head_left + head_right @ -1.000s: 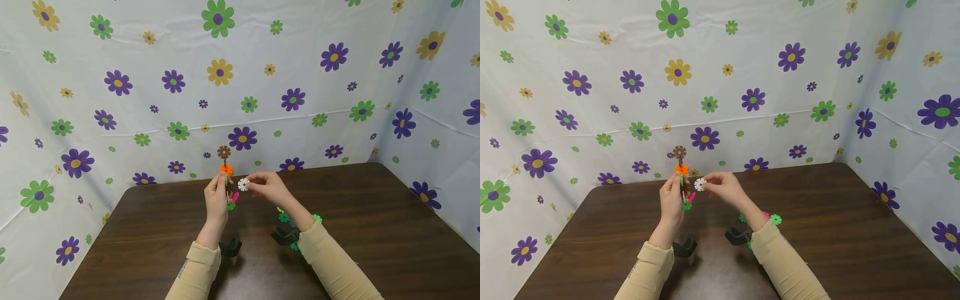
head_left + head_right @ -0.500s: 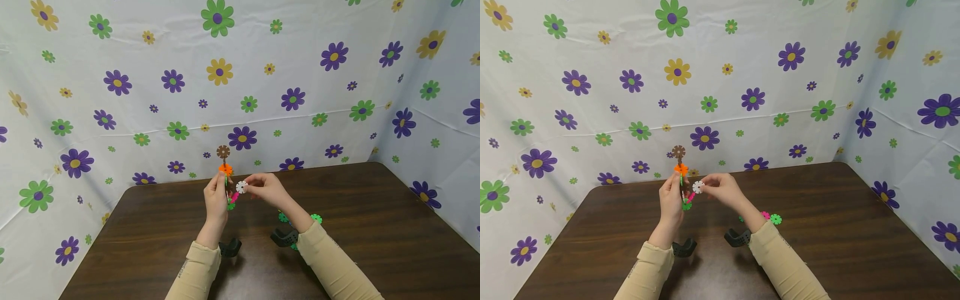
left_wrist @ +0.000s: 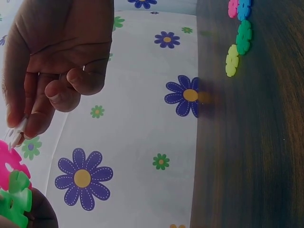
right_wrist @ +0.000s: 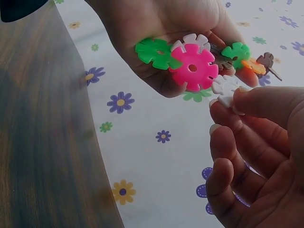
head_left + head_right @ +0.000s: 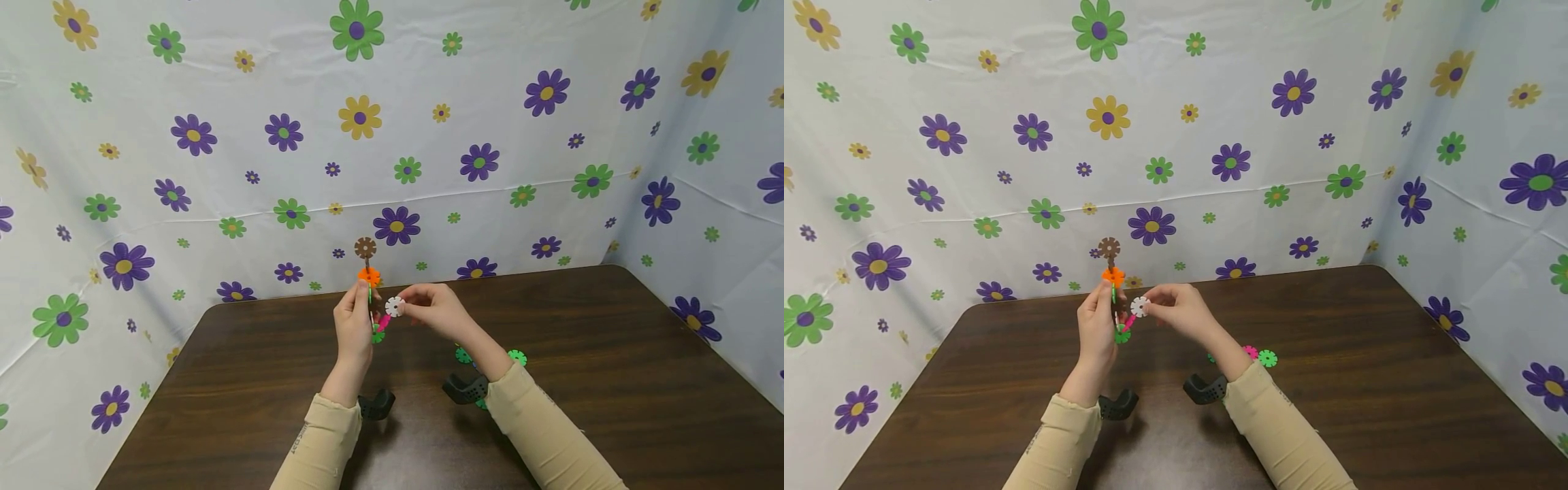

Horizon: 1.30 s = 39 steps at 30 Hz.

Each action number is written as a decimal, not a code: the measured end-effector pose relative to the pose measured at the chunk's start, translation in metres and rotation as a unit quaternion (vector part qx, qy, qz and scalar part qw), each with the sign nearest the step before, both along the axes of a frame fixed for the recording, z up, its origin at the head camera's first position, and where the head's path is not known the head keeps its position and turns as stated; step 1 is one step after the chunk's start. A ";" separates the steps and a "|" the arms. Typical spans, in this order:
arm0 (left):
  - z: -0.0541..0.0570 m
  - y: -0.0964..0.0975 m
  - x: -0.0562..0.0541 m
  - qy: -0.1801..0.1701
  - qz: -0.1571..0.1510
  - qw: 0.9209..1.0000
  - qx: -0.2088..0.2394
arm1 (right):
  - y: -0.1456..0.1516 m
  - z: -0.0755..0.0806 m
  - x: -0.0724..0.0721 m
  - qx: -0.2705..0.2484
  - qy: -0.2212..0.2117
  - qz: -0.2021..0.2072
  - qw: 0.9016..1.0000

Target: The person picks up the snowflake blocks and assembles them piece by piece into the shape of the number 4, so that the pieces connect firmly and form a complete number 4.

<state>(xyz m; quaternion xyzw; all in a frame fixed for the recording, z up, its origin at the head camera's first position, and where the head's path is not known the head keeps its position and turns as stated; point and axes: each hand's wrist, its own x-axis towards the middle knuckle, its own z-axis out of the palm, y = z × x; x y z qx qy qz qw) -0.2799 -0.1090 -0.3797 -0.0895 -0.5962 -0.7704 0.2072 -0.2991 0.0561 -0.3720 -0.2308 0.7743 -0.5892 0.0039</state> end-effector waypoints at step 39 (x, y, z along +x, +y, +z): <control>-0.001 0.000 -0.001 0.004 0.014 1.000 0.009 | -0.009 0.030 0.031 0.028 0.066 0.000 0.997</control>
